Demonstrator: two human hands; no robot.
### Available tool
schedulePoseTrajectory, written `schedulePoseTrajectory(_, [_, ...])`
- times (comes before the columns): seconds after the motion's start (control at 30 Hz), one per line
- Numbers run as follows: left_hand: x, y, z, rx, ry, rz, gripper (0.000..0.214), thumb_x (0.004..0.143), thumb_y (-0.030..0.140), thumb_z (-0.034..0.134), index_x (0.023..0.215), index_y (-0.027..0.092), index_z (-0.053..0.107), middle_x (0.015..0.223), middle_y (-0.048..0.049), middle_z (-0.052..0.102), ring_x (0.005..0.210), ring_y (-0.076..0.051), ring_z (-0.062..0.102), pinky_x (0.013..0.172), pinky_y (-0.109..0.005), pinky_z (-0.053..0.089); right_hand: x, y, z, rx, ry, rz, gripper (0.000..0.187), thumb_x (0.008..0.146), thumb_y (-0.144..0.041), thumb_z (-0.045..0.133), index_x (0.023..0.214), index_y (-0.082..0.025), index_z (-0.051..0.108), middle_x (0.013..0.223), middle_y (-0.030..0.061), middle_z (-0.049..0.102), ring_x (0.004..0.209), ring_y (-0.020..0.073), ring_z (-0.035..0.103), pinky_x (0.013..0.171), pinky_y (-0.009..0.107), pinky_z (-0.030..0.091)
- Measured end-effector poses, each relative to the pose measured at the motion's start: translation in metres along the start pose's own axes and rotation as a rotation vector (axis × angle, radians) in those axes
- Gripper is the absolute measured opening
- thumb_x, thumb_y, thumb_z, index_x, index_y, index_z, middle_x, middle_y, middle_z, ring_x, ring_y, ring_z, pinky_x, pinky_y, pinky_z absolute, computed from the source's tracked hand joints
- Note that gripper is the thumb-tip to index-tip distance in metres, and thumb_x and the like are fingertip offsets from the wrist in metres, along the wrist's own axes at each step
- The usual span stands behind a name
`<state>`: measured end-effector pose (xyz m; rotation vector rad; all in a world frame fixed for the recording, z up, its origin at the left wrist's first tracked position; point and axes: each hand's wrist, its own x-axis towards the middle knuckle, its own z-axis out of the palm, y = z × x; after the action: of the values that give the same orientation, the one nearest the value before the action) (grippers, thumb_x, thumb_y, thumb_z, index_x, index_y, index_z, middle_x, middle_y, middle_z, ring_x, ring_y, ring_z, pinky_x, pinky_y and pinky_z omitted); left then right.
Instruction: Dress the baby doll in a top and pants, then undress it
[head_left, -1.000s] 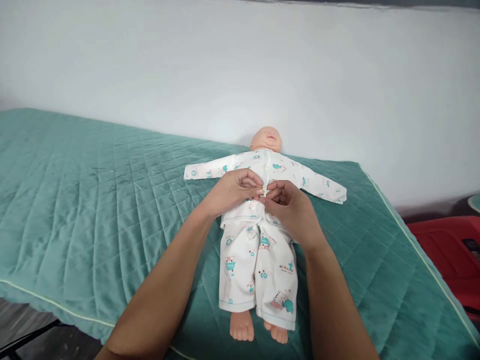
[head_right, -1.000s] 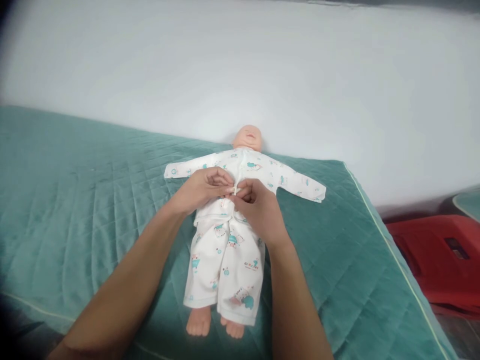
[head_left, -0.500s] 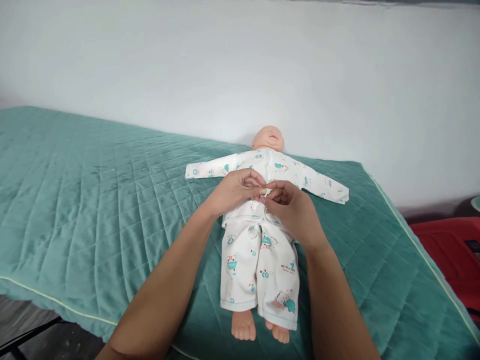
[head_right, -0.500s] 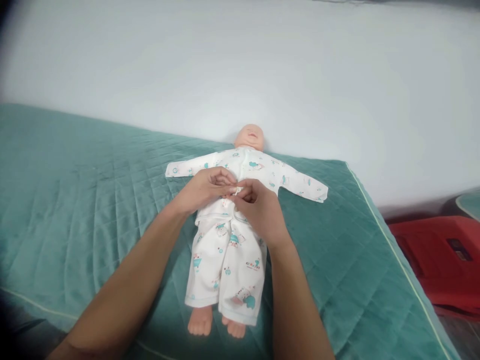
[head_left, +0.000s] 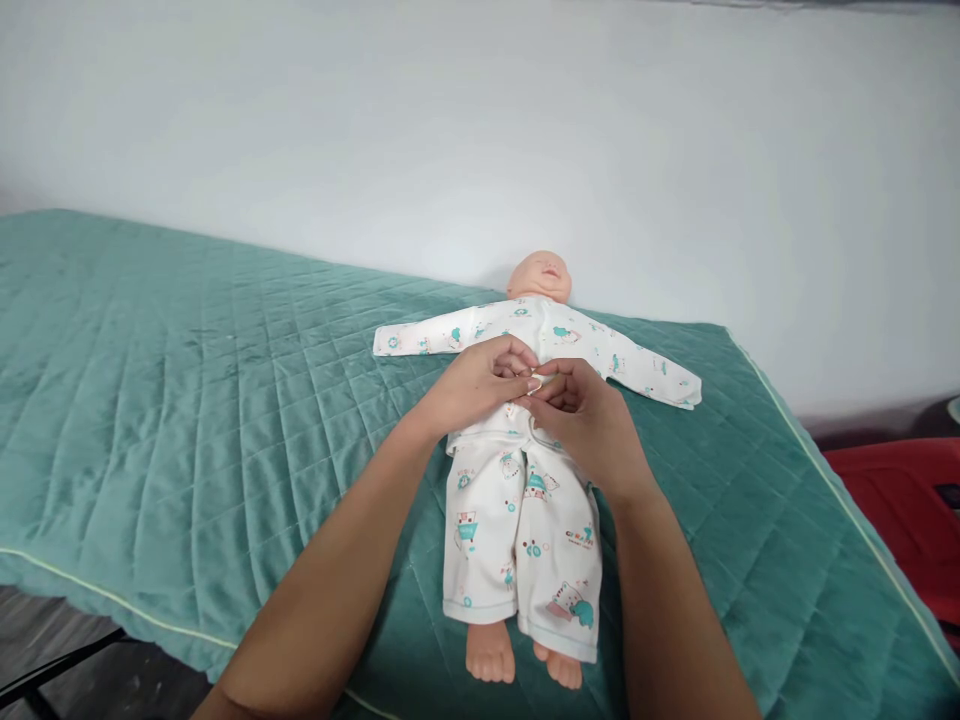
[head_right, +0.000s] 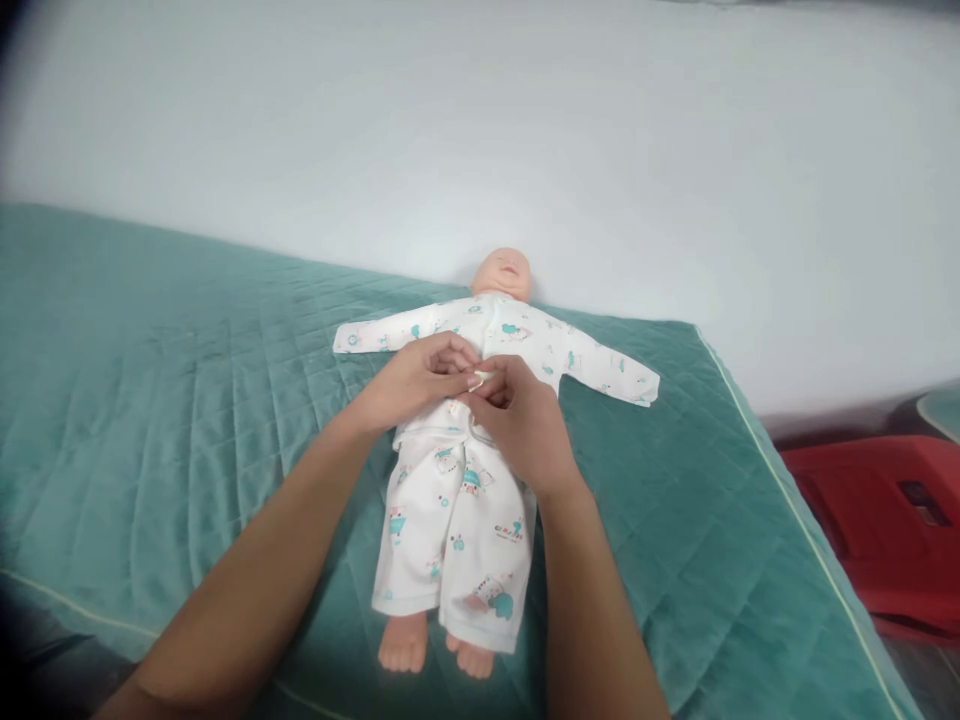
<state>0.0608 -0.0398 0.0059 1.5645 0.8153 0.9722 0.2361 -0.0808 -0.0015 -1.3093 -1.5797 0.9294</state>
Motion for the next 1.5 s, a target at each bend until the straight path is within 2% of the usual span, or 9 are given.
schedulePoseTrajectory(0.3, [0.000, 0.001, -0.003, -0.115, -0.045, -0.032, 0.009, 0.085, 0.018, 0.065, 0.093, 0.015, 0.061, 0.073, 0.0012, 0.063, 0.066, -0.010, 0.060, 0.066, -0.025, 0.050, 0.000, -0.001, -0.001, 0.049, 0.000, 0.052, 0.032, 0.081, -0.038, 0.076, 0.106, -0.025, 0.062, 0.073, -0.0030, 0.069, 0.062, 0.0133, 0.064, 0.056, 0.025, 0.046])
schedulePoseTrajectory(0.5, [-0.003, 0.008, -0.007, -0.020, -0.067, -0.088, 0.011, 0.084, 0.013, 0.062, 0.095, 0.015, 0.062, 0.072, 0.0010, 0.065, 0.065, -0.010, 0.061, 0.067, -0.025, 0.051, 0.000, 0.000, 0.001, 0.085, 0.066, 0.044, 0.017, 0.089, -0.036, 0.066, 0.099, -0.024, 0.064, 0.070, -0.0022, 0.070, 0.057, 0.0118, 0.063, 0.056, 0.024, 0.049])
schedulePoseTrajectory(0.83, [-0.006, 0.009, -0.015, 0.075, -0.139, -0.116, 0.017, 0.090, 0.028, 0.059, 0.095, 0.015, 0.070, 0.074, -0.0020, 0.067, 0.061, -0.008, 0.056, 0.054, -0.021, 0.042, 0.002, -0.003, 0.004, 0.163, 0.137, 0.027, 0.014, 0.090, -0.035, 0.065, 0.095, -0.022, 0.065, 0.068, -0.0020, 0.070, 0.052, 0.0108, 0.062, 0.051, 0.023, 0.047])
schedulePoseTrajectory(1.0, [-0.004, 0.005, -0.013, 0.039, -0.080, -0.116, 0.016, 0.089, 0.030, 0.062, 0.093, 0.015, 0.068, 0.073, -0.0010, 0.065, 0.057, -0.007, 0.054, 0.051, -0.020, 0.042, 0.002, -0.002, 0.004, 0.251, 0.188, -0.016, 0.011, 0.089, -0.031, 0.065, 0.094, -0.022, 0.065, 0.066, -0.0027, 0.068, 0.050, 0.0098, 0.059, 0.049, 0.023, 0.046])
schedulePoseTrajectory(1.13, [-0.001, -0.004, -0.011, 0.042, 0.144, -0.065, 0.016, 0.091, 0.031, 0.059, 0.099, 0.019, 0.066, 0.072, 0.0003, 0.064, 0.056, -0.009, 0.055, 0.048, -0.020, 0.041, 0.003, 0.000, 0.003, 0.263, 0.385, -0.106, 0.011, 0.089, -0.032, 0.065, 0.093, -0.022, 0.065, 0.077, -0.0005, 0.068, 0.065, 0.0124, 0.063, 0.058, 0.025, 0.052])
schedulePoseTrajectory(1.2, [0.002, -0.009, -0.009, 0.118, 0.282, 0.015, 0.016, 0.092, 0.032, 0.058, 0.100, 0.020, 0.066, 0.081, -0.0013, 0.067, 0.067, -0.011, 0.060, 0.055, -0.022, 0.046, 0.003, 0.003, 0.003, 0.202, 0.449, -0.154, 0.012, 0.090, -0.033, 0.063, 0.095, -0.023, 0.065, 0.092, 0.0027, 0.071, 0.082, 0.0160, 0.067, 0.071, 0.029, 0.056])
schedulePoseTrajectory(1.3, [0.005, -0.013, -0.002, 0.355, 0.394, 0.212, 0.017, 0.095, 0.029, 0.055, 0.103, 0.022, 0.068, 0.108, -0.0054, 0.069, 0.099, -0.018, 0.063, 0.084, -0.031, 0.054, 0.006, 0.010, 0.004, 0.081, 0.436, -0.223, 0.018, 0.093, -0.034, 0.058, 0.107, -0.025, 0.066, 0.117, 0.0064, 0.070, 0.110, 0.0210, 0.066, 0.095, 0.039, 0.055])
schedulePoseTrajectory(1.4, [0.007, -0.016, 0.006, 0.592, 0.351, 0.372, 0.027, 0.099, 0.027, 0.050, 0.119, 0.023, 0.067, 0.129, -0.0080, 0.063, 0.125, -0.022, 0.052, 0.111, -0.041, 0.041, 0.009, 0.018, 0.005, -0.125, 0.375, -0.280, 0.028, 0.095, -0.036, 0.057, 0.121, -0.028, 0.063, 0.137, 0.0071, 0.062, 0.131, 0.0237, 0.055, 0.113, 0.048, 0.043])
schedulePoseTrajectory(1.5, [0.009, -0.019, 0.010, 0.720, 0.274, 0.374, 0.037, 0.102, 0.032, 0.044, 0.135, 0.024, 0.060, 0.142, -0.0088, 0.055, 0.136, -0.024, 0.042, 0.119, -0.044, 0.031, 0.012, 0.023, 0.006, -0.314, 0.314, -0.320, 0.036, 0.096, -0.041, 0.055, 0.130, -0.030, 0.060, 0.149, 0.0071, 0.053, 0.141, 0.0253, 0.044, 0.119, 0.052, 0.036])
